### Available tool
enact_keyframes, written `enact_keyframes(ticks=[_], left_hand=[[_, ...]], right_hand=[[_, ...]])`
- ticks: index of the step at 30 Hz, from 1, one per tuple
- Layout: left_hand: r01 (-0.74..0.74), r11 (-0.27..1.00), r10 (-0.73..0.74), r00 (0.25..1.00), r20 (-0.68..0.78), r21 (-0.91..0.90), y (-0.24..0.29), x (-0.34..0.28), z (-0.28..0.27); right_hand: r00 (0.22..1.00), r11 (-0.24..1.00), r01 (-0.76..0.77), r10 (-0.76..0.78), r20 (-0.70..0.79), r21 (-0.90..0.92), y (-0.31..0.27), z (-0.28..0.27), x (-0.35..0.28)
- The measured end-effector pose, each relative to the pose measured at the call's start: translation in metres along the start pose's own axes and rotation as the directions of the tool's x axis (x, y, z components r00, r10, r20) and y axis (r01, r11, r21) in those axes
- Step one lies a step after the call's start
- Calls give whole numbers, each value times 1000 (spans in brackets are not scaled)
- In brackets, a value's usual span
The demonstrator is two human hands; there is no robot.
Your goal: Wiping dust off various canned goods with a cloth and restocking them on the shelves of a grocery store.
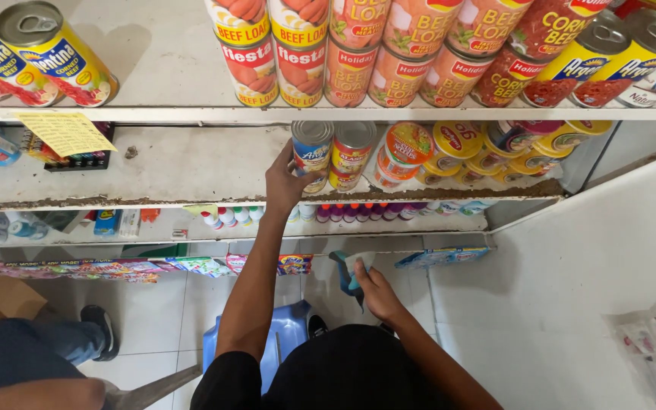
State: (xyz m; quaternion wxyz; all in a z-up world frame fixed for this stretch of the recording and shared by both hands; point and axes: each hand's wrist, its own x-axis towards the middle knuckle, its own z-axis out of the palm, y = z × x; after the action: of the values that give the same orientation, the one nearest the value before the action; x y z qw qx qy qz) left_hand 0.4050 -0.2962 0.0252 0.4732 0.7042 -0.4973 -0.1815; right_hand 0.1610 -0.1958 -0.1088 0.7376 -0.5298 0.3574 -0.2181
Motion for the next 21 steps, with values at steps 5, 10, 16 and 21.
enact_keyframes(ticks=[5,10,16,21], left_hand=[[-3,1000,4,1000,24,-26,-2,0,-1],[-3,1000,3,999,35,0,-13,5,-2],[23,1000,-22,999,47,-8,-13,7,-3],[16,1000,-16,999,50,0,-12,8,-5]], right_hand=[[999,997,47,-48,5,54,13,2,4],[999,998,40,-40,15,44,6,0,0],[999,998,48,-48,-5,39,2,0,-4],[999,999,36,-37,12,19,-3,1,-7]])
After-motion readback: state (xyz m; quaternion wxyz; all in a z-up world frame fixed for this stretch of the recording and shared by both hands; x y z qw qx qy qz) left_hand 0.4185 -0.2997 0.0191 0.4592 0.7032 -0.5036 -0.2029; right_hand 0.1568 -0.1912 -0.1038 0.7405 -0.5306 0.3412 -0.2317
